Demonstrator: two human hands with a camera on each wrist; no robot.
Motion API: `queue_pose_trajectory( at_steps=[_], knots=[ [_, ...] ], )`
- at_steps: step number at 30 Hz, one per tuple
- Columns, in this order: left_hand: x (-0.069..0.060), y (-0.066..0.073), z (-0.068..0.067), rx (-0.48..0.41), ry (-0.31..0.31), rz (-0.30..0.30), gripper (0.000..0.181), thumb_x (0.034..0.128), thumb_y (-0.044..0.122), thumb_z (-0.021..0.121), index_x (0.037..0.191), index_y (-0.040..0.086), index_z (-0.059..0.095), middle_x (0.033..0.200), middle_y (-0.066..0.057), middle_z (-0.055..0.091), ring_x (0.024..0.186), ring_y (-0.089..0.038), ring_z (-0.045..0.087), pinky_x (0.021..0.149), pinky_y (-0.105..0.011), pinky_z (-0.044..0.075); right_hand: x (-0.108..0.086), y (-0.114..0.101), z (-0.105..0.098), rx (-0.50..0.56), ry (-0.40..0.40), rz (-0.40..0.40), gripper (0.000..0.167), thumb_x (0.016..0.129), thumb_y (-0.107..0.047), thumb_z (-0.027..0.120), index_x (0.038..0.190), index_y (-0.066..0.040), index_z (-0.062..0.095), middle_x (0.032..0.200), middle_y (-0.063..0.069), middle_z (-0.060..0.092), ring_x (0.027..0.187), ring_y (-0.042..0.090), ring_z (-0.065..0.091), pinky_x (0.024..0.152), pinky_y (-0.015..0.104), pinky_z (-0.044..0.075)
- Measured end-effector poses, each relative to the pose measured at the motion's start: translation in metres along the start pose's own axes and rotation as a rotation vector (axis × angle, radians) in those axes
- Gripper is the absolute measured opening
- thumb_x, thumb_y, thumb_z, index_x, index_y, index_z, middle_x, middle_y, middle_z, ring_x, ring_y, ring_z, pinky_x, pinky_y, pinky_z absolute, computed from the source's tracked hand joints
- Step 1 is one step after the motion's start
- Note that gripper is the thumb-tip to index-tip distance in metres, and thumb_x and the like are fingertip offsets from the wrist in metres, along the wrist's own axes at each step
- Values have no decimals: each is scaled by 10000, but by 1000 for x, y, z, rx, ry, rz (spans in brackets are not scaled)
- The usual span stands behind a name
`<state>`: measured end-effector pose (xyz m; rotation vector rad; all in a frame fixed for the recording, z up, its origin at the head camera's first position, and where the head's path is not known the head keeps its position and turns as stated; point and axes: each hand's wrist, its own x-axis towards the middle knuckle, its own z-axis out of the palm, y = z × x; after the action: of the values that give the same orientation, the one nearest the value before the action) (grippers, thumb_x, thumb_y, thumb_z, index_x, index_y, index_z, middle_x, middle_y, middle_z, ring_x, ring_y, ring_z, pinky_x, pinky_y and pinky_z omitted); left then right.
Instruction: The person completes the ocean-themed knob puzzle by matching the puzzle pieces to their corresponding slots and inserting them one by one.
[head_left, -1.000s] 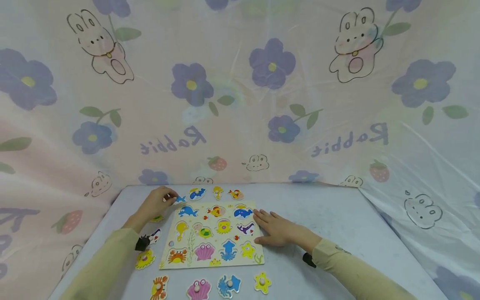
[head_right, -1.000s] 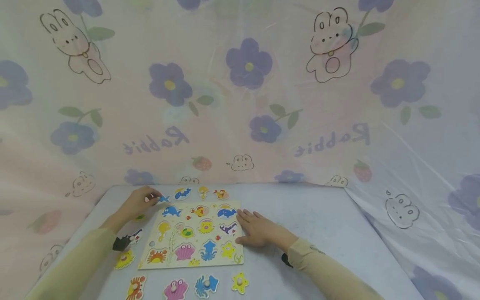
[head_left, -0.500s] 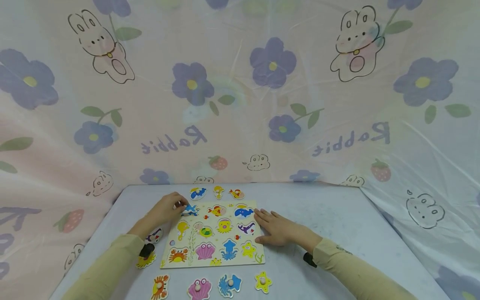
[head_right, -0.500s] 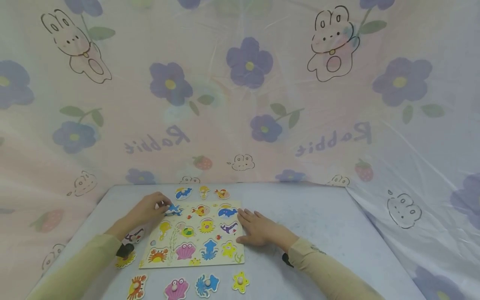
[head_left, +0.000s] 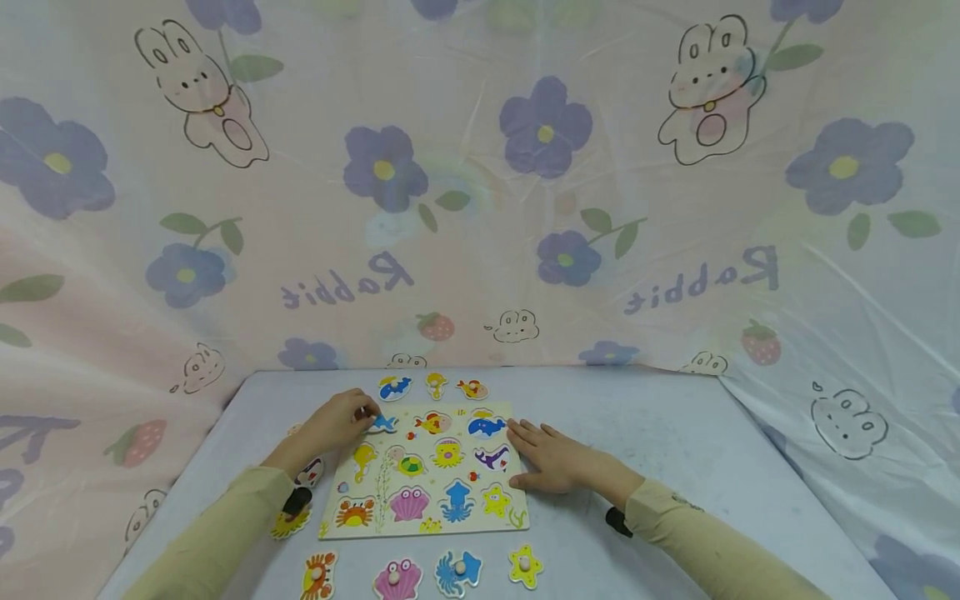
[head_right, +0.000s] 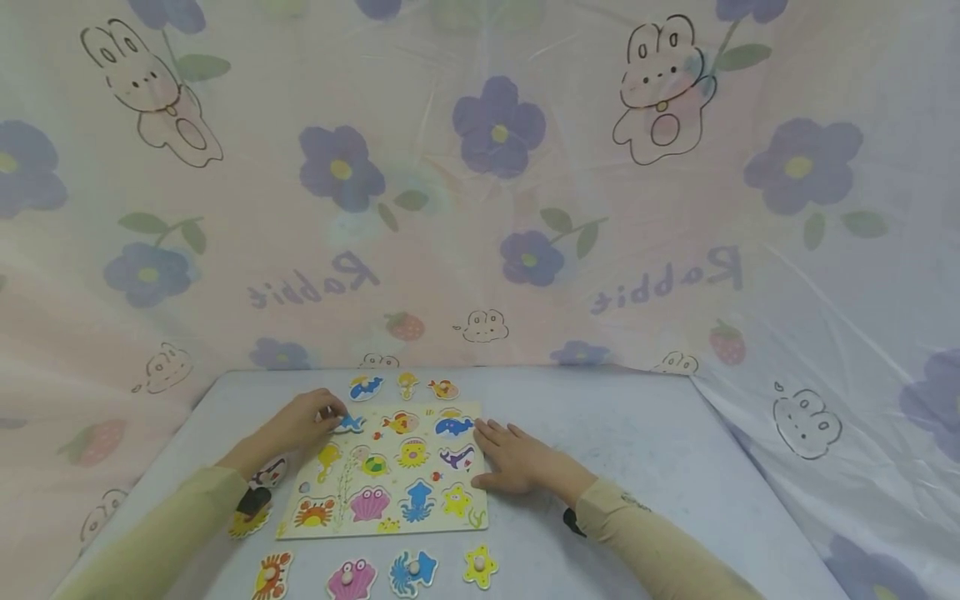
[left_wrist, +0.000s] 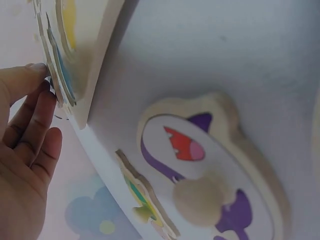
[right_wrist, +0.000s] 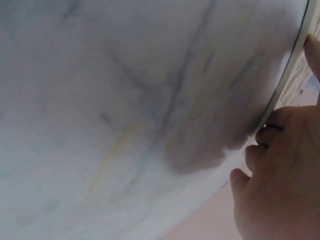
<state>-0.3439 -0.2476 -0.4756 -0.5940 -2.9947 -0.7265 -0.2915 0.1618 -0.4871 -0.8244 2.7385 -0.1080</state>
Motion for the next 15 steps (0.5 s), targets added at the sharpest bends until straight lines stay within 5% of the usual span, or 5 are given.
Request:
queue_pose_trajectory(
  at_steps=[15],
  knots=[
    [1,-5,2,9,-18,22,90,975,64,715,1054,93,745,980,4,616,842,-163,535,793,-359,507,0,-1,-1,-2,-6,14,922,969,-693,551,1652,-141,273,1733,13,182,1595,238,150,1268,486,166]
  ],
)
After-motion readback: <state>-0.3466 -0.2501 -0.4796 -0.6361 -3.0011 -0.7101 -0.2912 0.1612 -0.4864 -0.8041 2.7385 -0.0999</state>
